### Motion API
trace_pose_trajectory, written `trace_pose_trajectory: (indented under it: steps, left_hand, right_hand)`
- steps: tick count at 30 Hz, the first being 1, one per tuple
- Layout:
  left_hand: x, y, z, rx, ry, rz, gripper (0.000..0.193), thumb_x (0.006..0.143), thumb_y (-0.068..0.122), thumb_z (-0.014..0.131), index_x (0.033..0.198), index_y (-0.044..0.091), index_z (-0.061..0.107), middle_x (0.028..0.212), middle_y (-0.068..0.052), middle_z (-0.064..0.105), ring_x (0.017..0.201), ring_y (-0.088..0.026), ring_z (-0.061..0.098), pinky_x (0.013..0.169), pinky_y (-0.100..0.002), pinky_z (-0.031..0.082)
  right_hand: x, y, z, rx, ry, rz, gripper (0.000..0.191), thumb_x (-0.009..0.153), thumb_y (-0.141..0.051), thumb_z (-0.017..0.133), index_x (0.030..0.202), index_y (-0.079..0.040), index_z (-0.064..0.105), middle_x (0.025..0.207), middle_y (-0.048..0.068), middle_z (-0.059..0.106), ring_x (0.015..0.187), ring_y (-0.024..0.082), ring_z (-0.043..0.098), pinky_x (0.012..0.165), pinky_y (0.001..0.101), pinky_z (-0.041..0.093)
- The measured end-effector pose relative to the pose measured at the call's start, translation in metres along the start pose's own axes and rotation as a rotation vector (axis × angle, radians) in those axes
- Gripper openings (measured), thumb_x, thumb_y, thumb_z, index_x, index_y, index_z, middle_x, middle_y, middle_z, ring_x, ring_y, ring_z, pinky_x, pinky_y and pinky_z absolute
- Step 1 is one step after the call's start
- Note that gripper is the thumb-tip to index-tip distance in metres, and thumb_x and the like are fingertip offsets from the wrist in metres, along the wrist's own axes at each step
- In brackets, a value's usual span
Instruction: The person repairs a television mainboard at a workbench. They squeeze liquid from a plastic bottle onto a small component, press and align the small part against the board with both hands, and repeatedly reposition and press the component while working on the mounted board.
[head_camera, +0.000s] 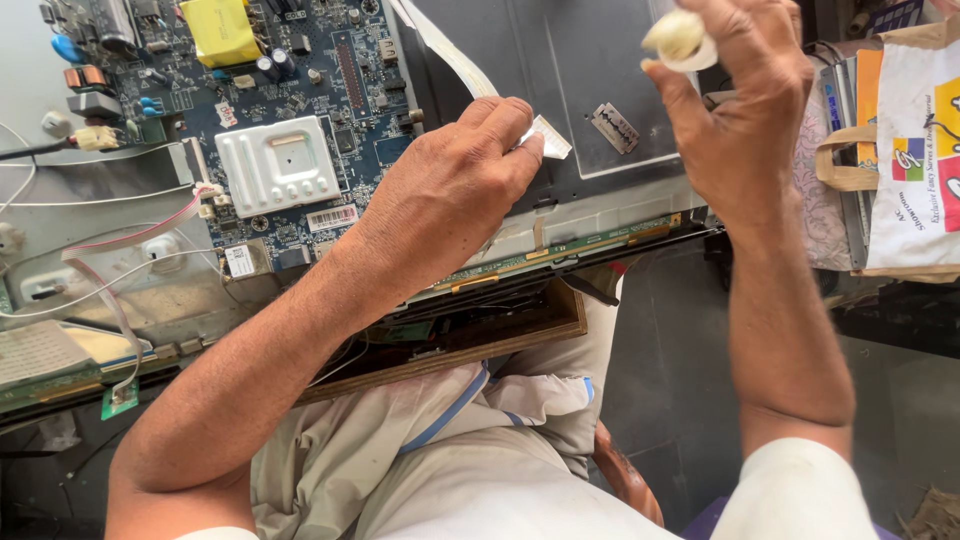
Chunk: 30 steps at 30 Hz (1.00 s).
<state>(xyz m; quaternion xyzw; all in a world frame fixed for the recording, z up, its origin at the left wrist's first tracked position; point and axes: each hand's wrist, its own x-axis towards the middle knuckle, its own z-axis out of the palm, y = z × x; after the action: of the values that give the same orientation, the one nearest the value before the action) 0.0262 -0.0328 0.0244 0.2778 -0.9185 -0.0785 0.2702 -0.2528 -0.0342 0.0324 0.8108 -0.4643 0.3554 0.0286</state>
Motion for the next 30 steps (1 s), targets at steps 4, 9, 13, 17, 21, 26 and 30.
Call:
trace_pose_trajectory:
  steps: [4,9,13,17,21,26,30]
  left_hand:
    - [-0.001,0.000,0.003,0.006,0.037,0.015,0.028,0.087,-0.005,0.070,0.115,-0.009,0.070,0.117,-0.016,0.062,0.115,-0.027,0.063,0.095,-0.033,0.059]
    - [-0.001,0.000,0.004,0.034,0.042,0.027,0.029,0.086,-0.004,0.070,0.114,-0.009,0.071,0.118,-0.016,0.062,0.116,-0.027,0.063,0.095,-0.033,0.059]
    - [0.000,0.001,0.006,0.042,0.001,0.008,0.028,0.087,-0.005,0.071,0.115,-0.009,0.071,0.117,-0.016,0.062,0.116,-0.027,0.063,0.096,-0.033,0.059]
    - [-0.003,0.000,0.007,0.047,0.030,0.014,0.027,0.088,-0.004,0.071,0.114,-0.008,0.071,0.118,-0.016,0.062,0.117,-0.027,0.063,0.098,-0.033,0.059]
    - [-0.002,0.001,0.006,0.050,0.005,0.010,0.027,0.087,-0.005,0.071,0.113,-0.009,0.071,0.117,-0.016,0.062,0.116,-0.027,0.063,0.098,-0.034,0.058]
    - [-0.002,-0.001,0.006,0.060,0.005,0.015,0.028,0.086,-0.004,0.071,0.114,-0.008,0.071,0.117,-0.016,0.062,0.116,-0.028,0.063,0.098,-0.034,0.058]
    - [-0.002,-0.001,0.008,0.054,0.008,0.013,0.028,0.087,-0.004,0.071,0.115,-0.008,0.071,0.117,-0.016,0.062,0.115,-0.027,0.063,0.098,-0.033,0.058]
  right_hand:
    - [-0.010,0.003,-0.011,-0.202,-0.128,-0.064,0.047,0.094,0.006,0.080,0.137,-0.004,0.066,0.131,0.011,0.059,0.127,0.028,0.053,0.106,0.0456,0.048]
    - [-0.014,0.009,-0.012,-0.359,-0.236,-0.105,0.046,0.097,0.008,0.080,0.138,-0.011,0.073,0.135,0.011,0.058,0.130,0.031,0.053,0.108,0.0453,0.049]
    - [-0.015,0.013,-0.012,-0.436,-0.265,-0.189,0.046,0.098,0.004,0.076,0.140,-0.014,0.072,0.143,0.010,0.055,0.138,0.029,0.051,0.114,0.0451,0.047]
    - [-0.015,0.016,-0.011,-0.452,-0.274,-0.233,0.040,0.102,0.002,0.075,0.139,-0.013,0.073,0.143,0.014,0.053,0.136,0.032,0.051,0.110,0.0493,0.046]
    - [-0.016,0.018,-0.012,-0.475,-0.285,-0.249,0.036,0.105,0.001,0.077,0.138,-0.013,0.072,0.146,0.015,0.052,0.138,0.033,0.050,0.111,0.0511,0.046]
    - [-0.016,0.018,-0.012,-0.527,-0.290,-0.274,0.037,0.104,0.001,0.074,0.138,-0.014,0.070,0.147,0.014,0.051,0.140,0.033,0.048,0.112,0.0504,0.044]
    - [-0.016,0.017,-0.013,-0.531,-0.313,-0.266,0.039,0.104,0.002,0.075,0.140,-0.015,0.072,0.147,0.016,0.051,0.141,0.034,0.048,0.114,0.0534,0.044]
